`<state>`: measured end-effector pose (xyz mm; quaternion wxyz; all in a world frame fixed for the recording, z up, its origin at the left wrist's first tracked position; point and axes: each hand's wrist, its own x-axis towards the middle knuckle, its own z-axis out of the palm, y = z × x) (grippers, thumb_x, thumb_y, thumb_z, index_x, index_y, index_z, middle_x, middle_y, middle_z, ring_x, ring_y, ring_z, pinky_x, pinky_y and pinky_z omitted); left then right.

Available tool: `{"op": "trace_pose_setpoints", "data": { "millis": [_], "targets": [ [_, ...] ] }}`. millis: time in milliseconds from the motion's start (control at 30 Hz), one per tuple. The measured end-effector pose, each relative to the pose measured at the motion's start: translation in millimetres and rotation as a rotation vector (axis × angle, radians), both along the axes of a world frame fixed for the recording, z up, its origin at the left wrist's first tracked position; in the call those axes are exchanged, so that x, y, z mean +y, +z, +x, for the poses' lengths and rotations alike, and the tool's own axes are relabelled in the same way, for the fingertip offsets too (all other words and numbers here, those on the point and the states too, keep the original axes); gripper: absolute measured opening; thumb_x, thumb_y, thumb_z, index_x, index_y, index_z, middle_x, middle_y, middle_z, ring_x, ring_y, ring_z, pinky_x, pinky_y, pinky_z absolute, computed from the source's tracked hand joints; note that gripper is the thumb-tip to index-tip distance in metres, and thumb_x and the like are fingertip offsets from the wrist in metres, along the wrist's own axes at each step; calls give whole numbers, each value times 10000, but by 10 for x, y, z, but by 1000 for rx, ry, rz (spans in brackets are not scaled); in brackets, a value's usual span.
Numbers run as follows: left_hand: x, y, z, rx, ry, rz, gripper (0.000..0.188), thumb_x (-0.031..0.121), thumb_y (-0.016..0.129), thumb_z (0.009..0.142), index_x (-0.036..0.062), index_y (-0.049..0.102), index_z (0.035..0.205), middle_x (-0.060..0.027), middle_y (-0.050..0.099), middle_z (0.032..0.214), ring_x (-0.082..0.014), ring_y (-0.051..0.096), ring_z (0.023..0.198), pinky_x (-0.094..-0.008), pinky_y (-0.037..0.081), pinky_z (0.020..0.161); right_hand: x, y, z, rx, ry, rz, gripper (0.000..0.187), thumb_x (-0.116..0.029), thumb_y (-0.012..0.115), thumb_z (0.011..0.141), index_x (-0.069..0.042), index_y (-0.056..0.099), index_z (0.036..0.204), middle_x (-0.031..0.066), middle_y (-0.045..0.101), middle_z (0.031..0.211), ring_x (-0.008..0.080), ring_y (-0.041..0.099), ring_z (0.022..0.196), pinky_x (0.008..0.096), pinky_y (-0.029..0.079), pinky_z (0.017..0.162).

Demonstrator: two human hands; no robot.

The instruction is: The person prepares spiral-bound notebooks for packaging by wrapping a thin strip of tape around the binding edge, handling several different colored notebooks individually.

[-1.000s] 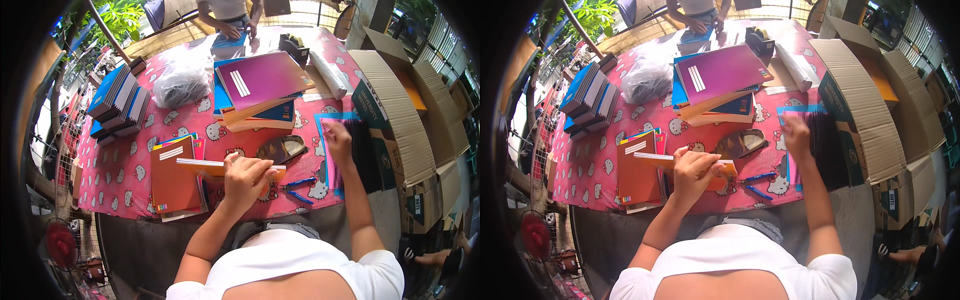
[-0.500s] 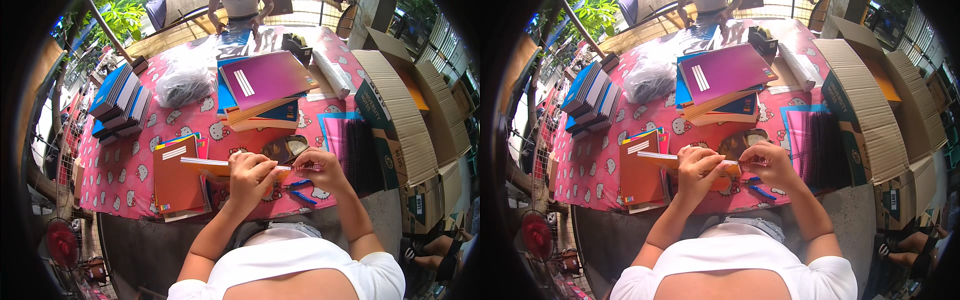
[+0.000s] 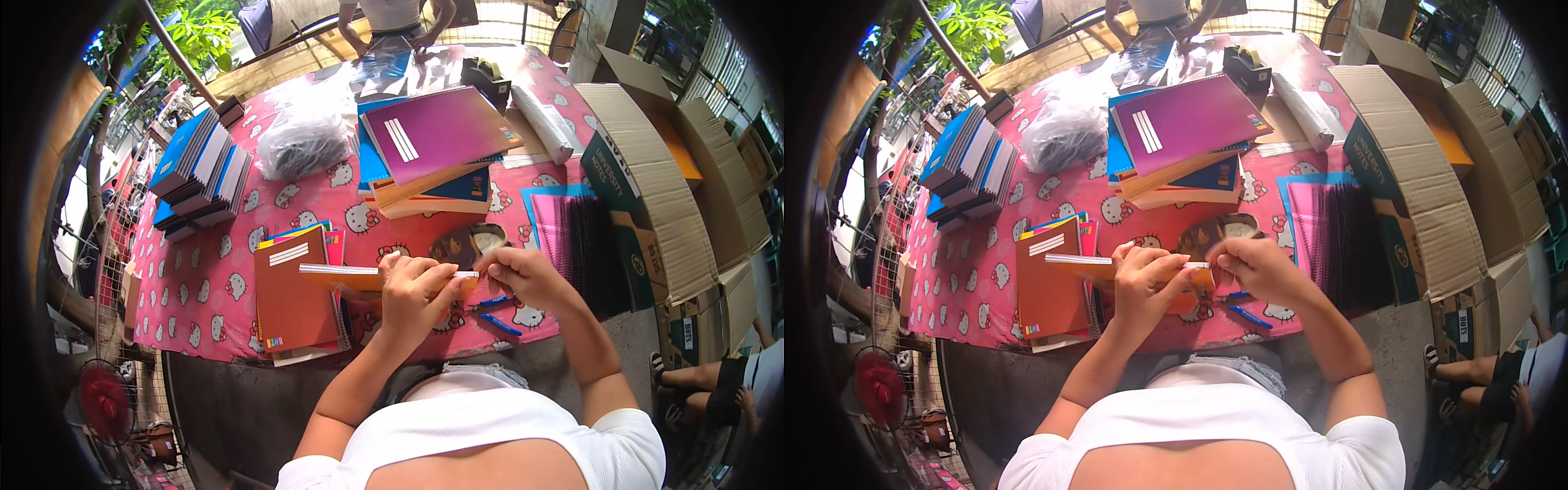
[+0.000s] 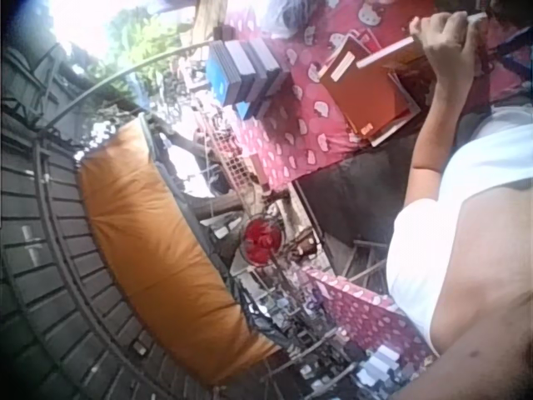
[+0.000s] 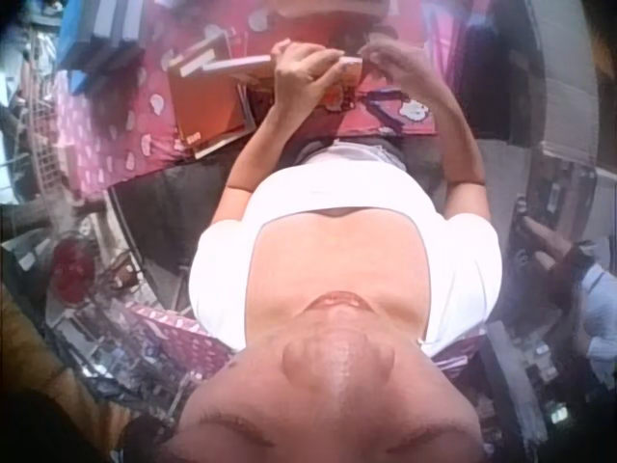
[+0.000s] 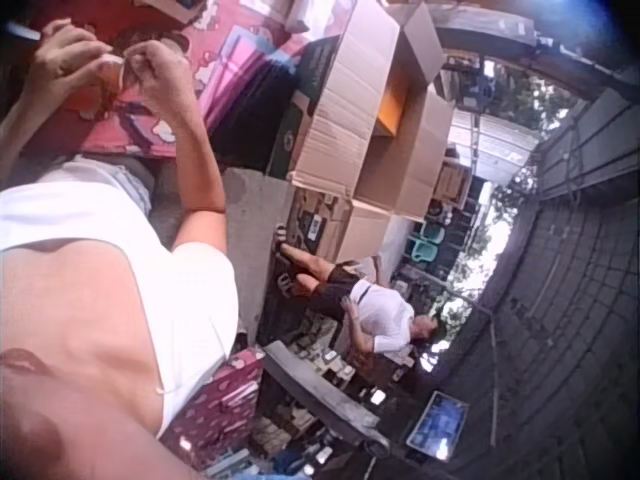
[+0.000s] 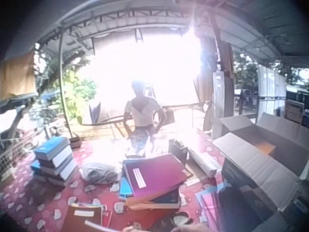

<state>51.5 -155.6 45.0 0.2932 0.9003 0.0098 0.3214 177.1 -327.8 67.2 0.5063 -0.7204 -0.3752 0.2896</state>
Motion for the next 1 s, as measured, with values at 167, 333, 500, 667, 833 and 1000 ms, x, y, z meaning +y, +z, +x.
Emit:
{"op": "trace_pose_setpoints", "data": {
  "millis": [167, 333, 500, 667, 833, 1000],
  "targets": [
    [33, -82, -13, 0, 17, -12, 171, 186, 735, 738, 104, 717, 887, -32, 662, 854, -211, 605, 876, -434, 321, 947, 44, -104, -234, -675, -191, 122, 192, 8, 634, 765, -67, 604, 939, 96, 579, 773, 270, 626, 710, 366, 493, 592],
    [-21, 10, -32, 0, 75, 79, 197, 176, 760, 706, 120, 731, 892, -18, 680, 883, -203, 606, 898, -462, 277, 995, 99, -29, -298, -844, -205, 76, 186, -24, 648, 760, -86, 591, 926, 76, 573, 835, 274, 622, 767, 378, 492, 577],
    [-12, -56, -66, -1, 86, 68, 168, 210, 722, 743, 146, 721, 899, 13, 674, 855, -182, 603, 877, -482, 259, 992, 128, -53, -308, -801, -229, 68, 186, -60, 661, 772, -99, 607, 946, 66, 586, 859, 274, 629, 782, 379, 496, 571],
    [-39, -63, -116, 3, 89, 50, 167, 228, 707, 764, 159, 714, 916, 27, 670, 840, -163, 601, 836, -474, 280, 965, 215, 44, -387, -858, -202, 77, 128, -105, 683, 777, -79, 595, 867, 67, 556, 801, 275, 613, 715, 373, 495, 572],
    [-39, -93, -240, 26, 67, 90, 223, 221, 728, 753, 152, 704, 964, 17, 668, 828, -169, 605, 819, -455, 307, 939, 113, 22, 18, -719, 286, -123, 203, -130, 685, 804, -32, 625, 971, 94, 625, 938, 302, 644, 835, 380, 514, 682],
    [-104, -93, -236, -12, 86, -31, 342, 243, 786, 707, 124, 683, 1010, -9, 672, 870, -187, 614, 835, -438, 329, 941, 345, -606, 972, -756, 282, -621, 457, -229, 766, 728, -14, 603, 1098, 123, 632, 1097, 314, 614, 1028, 397, 520, 839]
  ]
}}
